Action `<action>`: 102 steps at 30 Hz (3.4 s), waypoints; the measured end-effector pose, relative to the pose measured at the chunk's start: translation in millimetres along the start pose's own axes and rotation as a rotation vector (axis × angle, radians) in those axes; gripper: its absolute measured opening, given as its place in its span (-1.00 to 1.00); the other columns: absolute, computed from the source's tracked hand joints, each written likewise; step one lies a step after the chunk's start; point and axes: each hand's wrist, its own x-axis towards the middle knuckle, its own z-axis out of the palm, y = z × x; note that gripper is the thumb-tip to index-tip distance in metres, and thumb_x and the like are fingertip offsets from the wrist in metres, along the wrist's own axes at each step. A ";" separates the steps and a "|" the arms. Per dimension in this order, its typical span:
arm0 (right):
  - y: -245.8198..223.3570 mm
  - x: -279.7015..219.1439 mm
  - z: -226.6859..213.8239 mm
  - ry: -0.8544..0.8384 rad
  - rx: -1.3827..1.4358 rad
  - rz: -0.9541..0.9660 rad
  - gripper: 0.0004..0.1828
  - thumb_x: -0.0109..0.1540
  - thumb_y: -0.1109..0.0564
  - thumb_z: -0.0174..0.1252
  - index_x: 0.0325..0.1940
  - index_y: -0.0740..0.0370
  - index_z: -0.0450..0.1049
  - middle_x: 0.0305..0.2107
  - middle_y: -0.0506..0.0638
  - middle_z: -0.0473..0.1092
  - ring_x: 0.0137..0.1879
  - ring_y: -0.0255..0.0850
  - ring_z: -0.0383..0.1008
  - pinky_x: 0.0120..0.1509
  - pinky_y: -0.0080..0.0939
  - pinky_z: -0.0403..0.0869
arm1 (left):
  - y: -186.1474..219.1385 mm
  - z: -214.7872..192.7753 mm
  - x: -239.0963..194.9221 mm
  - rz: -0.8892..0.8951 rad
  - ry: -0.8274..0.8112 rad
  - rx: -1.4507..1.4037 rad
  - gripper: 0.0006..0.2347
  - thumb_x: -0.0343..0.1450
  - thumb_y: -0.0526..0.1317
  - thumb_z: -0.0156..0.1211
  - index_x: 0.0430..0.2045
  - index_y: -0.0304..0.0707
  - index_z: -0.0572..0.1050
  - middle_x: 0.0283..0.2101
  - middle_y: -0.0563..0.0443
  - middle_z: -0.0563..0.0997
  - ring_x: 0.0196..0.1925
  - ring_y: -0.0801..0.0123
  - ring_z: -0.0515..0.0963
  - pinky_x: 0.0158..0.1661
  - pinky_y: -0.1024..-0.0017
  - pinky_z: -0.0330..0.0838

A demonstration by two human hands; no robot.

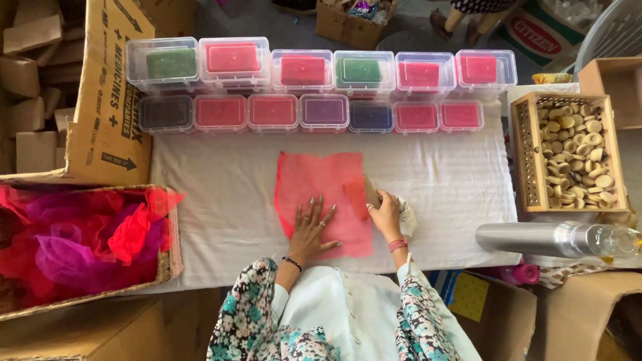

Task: The person wipes small brown rectangular blocks with a white cloth, wraps a red foam block in red net fabric, and places it into a clear plastic box. They then wipe the plastic box and lid with the cloth and continue wiping more blocks on the table.

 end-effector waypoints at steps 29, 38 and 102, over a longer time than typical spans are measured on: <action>-111.1 -7.1 -25.3 -0.597 0.368 -0.199 -0.52 0.06 0.26 0.37 0.08 0.30 0.55 -0.17 0.08 0.60 -0.04 -0.21 0.61 0.11 -0.21 0.52 | -20.9 -23.5 -58.4 -0.306 0.088 -0.124 -0.01 0.18 0.18 0.42 0.44 -0.30 -0.01 0.50 -0.19 0.04 0.49 0.07 0.07 0.43 -0.07 -0.22; -81.0 9.1 32.2 -0.742 0.149 -0.173 -0.49 0.04 0.21 0.38 0.09 0.27 0.55 -0.11 0.15 0.57 0.05 -0.05 0.60 0.19 -0.10 0.51 | -12.1 -49.2 -95.9 -0.318 0.146 -0.072 -0.52 0.29 -0.01 0.39 0.08 -0.14 0.48 0.29 0.03 0.40 0.31 0.22 0.32 0.43 -0.08 -0.19; -26.6 -111.6 -71.8 -0.190 0.115 -0.509 -0.85 0.14 0.23 0.29 -0.22 0.26 0.57 -0.18 0.11 0.56 -0.01 0.04 0.58 0.09 -0.08 0.52 | -45.9 -94.6 -111.6 -0.035 0.185 -0.308 -0.89 0.24 -0.34 0.33 -0.44 -0.14 0.59 -0.09 0.03 0.67 0.05 0.16 0.53 0.23 0.06 0.25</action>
